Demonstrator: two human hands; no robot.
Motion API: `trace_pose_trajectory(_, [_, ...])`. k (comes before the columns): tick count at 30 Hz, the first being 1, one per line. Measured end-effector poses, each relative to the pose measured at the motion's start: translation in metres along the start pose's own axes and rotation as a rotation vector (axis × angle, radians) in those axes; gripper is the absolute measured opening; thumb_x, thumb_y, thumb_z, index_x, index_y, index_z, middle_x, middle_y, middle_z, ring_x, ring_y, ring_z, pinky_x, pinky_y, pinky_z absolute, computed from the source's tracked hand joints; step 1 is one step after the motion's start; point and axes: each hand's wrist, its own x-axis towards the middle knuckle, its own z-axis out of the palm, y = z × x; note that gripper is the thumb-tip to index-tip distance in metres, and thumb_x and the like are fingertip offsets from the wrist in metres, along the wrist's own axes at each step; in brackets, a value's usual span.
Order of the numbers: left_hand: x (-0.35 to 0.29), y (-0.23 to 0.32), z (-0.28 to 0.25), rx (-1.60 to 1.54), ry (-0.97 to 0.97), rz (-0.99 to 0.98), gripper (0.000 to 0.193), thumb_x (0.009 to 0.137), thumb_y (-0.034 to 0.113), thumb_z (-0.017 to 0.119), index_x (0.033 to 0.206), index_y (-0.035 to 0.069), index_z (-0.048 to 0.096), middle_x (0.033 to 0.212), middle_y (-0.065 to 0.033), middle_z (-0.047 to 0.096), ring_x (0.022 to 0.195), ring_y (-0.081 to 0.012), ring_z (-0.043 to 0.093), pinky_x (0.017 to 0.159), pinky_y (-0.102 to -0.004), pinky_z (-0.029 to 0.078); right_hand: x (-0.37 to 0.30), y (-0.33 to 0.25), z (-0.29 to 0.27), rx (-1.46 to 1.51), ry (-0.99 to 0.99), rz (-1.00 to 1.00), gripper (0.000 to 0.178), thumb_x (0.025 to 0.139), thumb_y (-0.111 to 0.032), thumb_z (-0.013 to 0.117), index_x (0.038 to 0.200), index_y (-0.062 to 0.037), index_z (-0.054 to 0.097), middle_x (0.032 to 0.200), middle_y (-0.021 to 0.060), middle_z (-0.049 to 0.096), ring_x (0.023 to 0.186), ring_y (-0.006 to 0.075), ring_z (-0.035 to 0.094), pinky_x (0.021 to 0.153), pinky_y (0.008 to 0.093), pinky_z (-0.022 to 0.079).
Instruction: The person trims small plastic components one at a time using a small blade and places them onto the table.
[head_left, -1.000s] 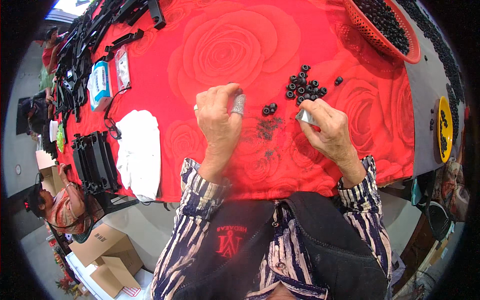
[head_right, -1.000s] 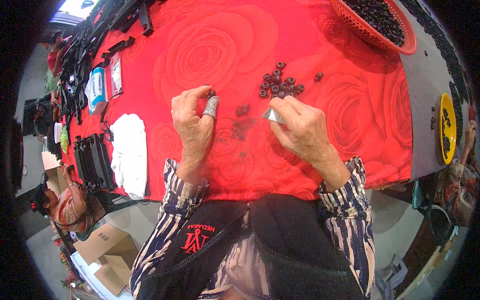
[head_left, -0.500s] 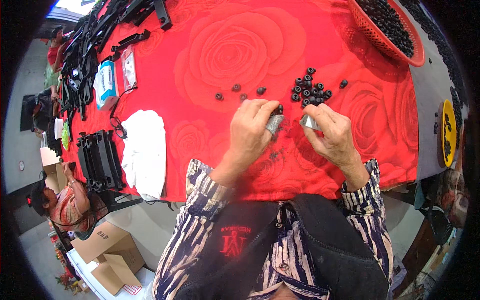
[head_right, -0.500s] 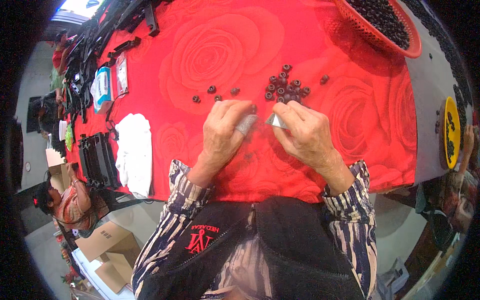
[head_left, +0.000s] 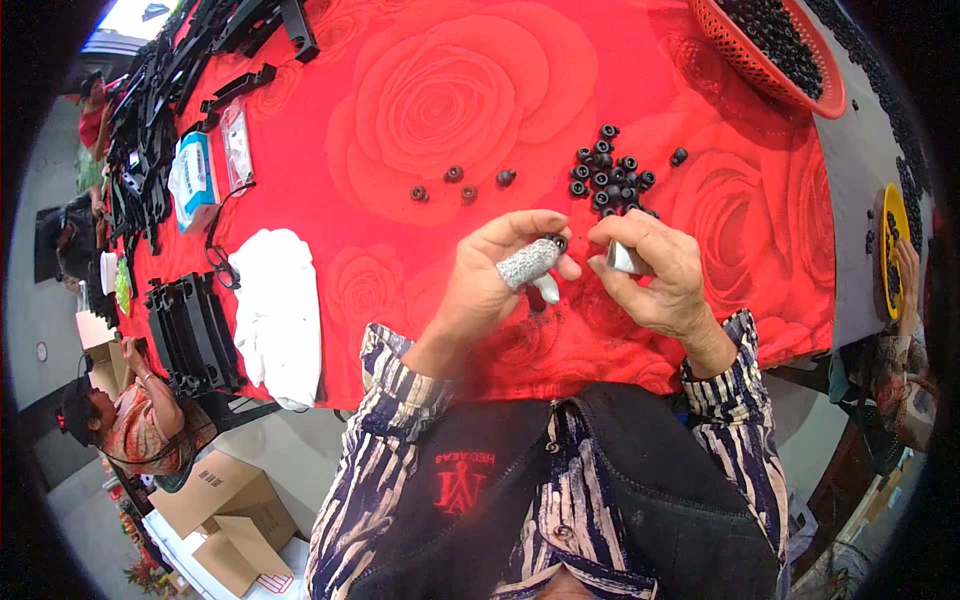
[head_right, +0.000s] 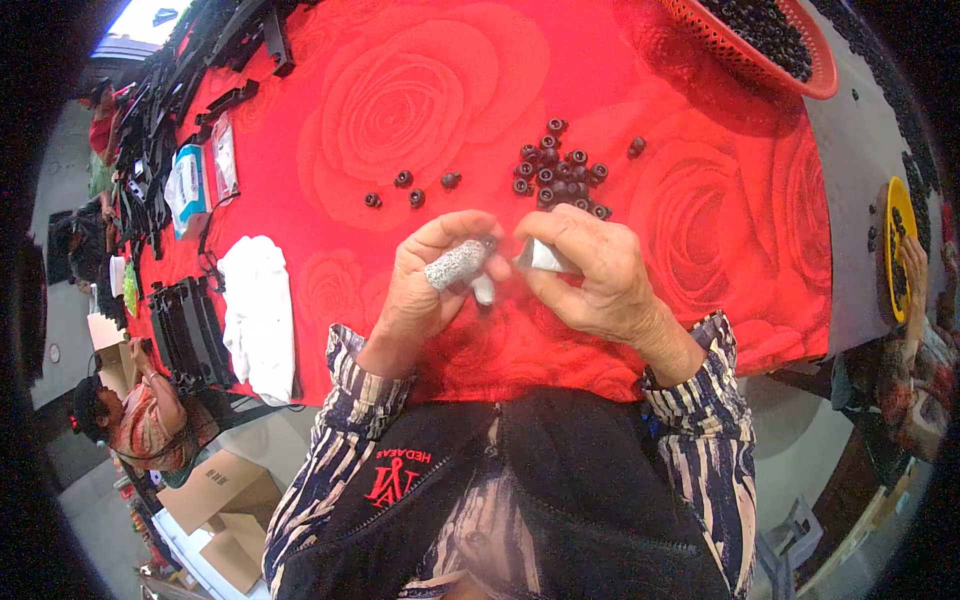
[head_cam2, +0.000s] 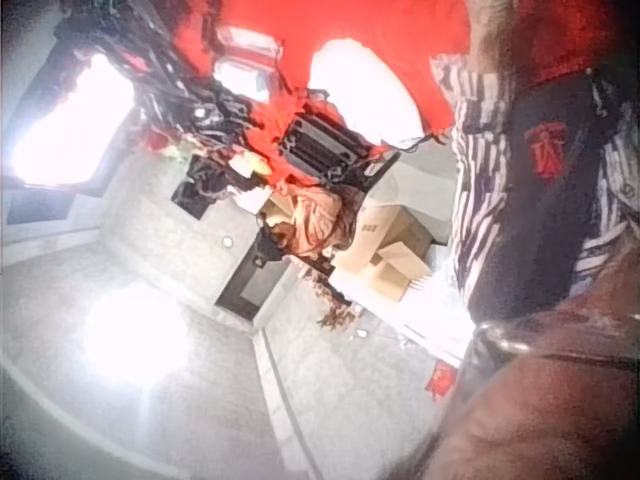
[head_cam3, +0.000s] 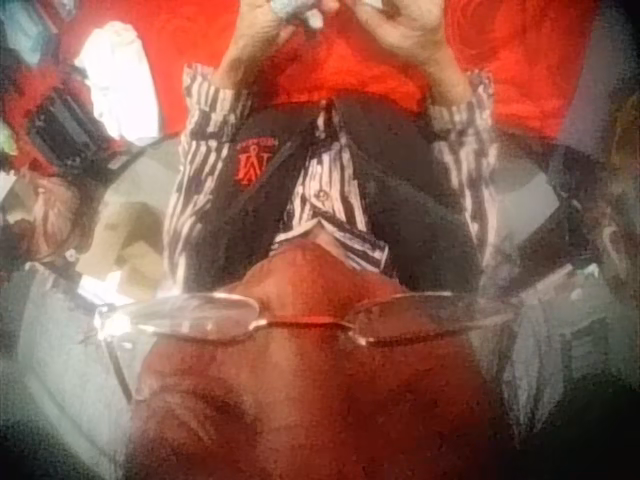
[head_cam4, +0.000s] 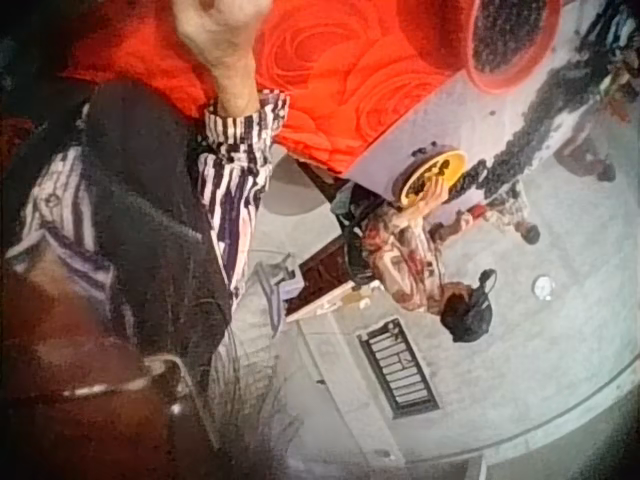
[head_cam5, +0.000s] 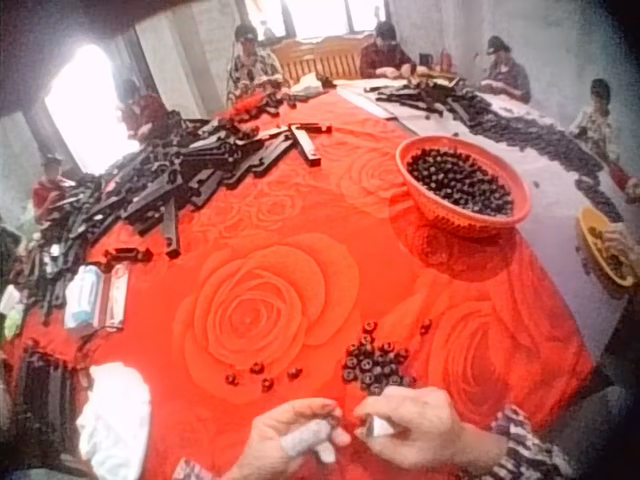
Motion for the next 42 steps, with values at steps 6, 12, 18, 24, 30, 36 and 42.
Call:
trace_pose_trajectory(6, [0.000,-0.005,0.001,-0.134,-0.011,0.001,0.031,0.086,0.006,0.060,0.114,-0.002,0.053,0.104,-0.0144,0.061,0.085,-0.0186,0.063,0.064,-0.0261,0.052,0.000,-0.002,0.002,0.016,-0.001,-0.004,0.032,0.064,0.004,0.067,0.093,-0.0035,0.059,0.067,0.0088,0.053,0.055,0.0225,0.055,0.048,0.0315,0.042])
trace_pose_trajectory(12, [-0.002,-0.005,0.001,-0.198,-0.022,-0.052,0.030,0.085,0.003,0.060,0.113,-0.002,0.053,0.104,-0.0144,0.061,0.087,-0.0185,0.062,0.068,-0.0273,0.052,-0.004,0.001,0.007,0.000,0.015,-0.044,0.037,0.061,0.003,0.068,0.097,-0.0013,0.059,0.067,0.0077,0.052,0.055,0.0224,0.054,0.048,0.0320,0.043])
trace_pose_trajectory(18, [-0.003,-0.008,0.004,-0.240,0.048,-0.072,0.029,0.084,0.002,0.061,0.111,-0.002,0.053,0.103,-0.0129,0.062,0.086,-0.0171,0.062,0.067,-0.0259,0.052,-0.004,-0.002,0.013,-0.174,-0.002,-0.164,0.039,0.060,0.002,0.073,0.097,-0.0002,0.060,0.067,0.0071,0.053,0.053,0.0197,0.052,0.046,0.0300,0.042])
trace_pose_trajectory(24, [-0.004,-0.001,0.005,-0.077,0.040,-0.180,0.032,0.084,0.003,0.061,0.114,-0.003,0.053,0.102,-0.0115,0.062,0.081,-0.0159,0.063,0.061,-0.0240,0.052,-0.006,-0.001,0.011,-0.015,-0.069,-0.063,0.047,0.056,0.001,0.066,0.103,0.0000,0.060,0.065,0.0081,0.049,0.054,0.0240,0.053,0.048,0.0342,0.042])
trace_pose_trajectory(30, [-0.008,0.016,0.009,0.091,-0.077,-0.310,0.028,0.083,0.009,0.065,0.106,-0.004,0.058,0.086,-0.0077,0.065,0.069,-0.0097,0.061,0.055,-0.0204,0.048,-0.006,0.002,0.007,0.035,-0.157,-0.158,0.043,0.056,-0.002,0.066,0.098,0.0008,0.060,0.063,0.0081,0.049,0.052,0.0239,0.052,0.047,0.0343,0.041])
trace_pose_trajectory(36, [-0.006,0.021,0.001,0.163,-0.179,-0.494,0.021,0.083,0.011,0.066,0.098,-0.004,0.063,0.074,-0.0060,0.065,0.059,-0.0068,0.058,0.051,-0.0187,0.046,-0.004,-0.002,0.004,0.062,-0.262,-0.180,0.043,0.056,-0.003,0.067,0.099,-0.0010,0.061,0.063,0.0077,0.049,0.052,0.0245,0.052,0.047,0.0345,0.041])
trace_pose_trajectory(42, [-0.006,0.009,0.002,0.110,-0.092,-0.386,0.017,0.083,0.009,0.065,0.094,-0.003,0.063,0.075,-0.0077,0.065,0.060,-0.0093,0.059,0.051,-0.0204,0.047,-0.002,-0.002,0.006,0.038,-0.097,-0.194,0.036,0.059,0.002,0.070,0.095,0.0009,0.064,0.067,0.0065,0.056,0.054,0.0199,0.056,0.045,0.0301,0.041])
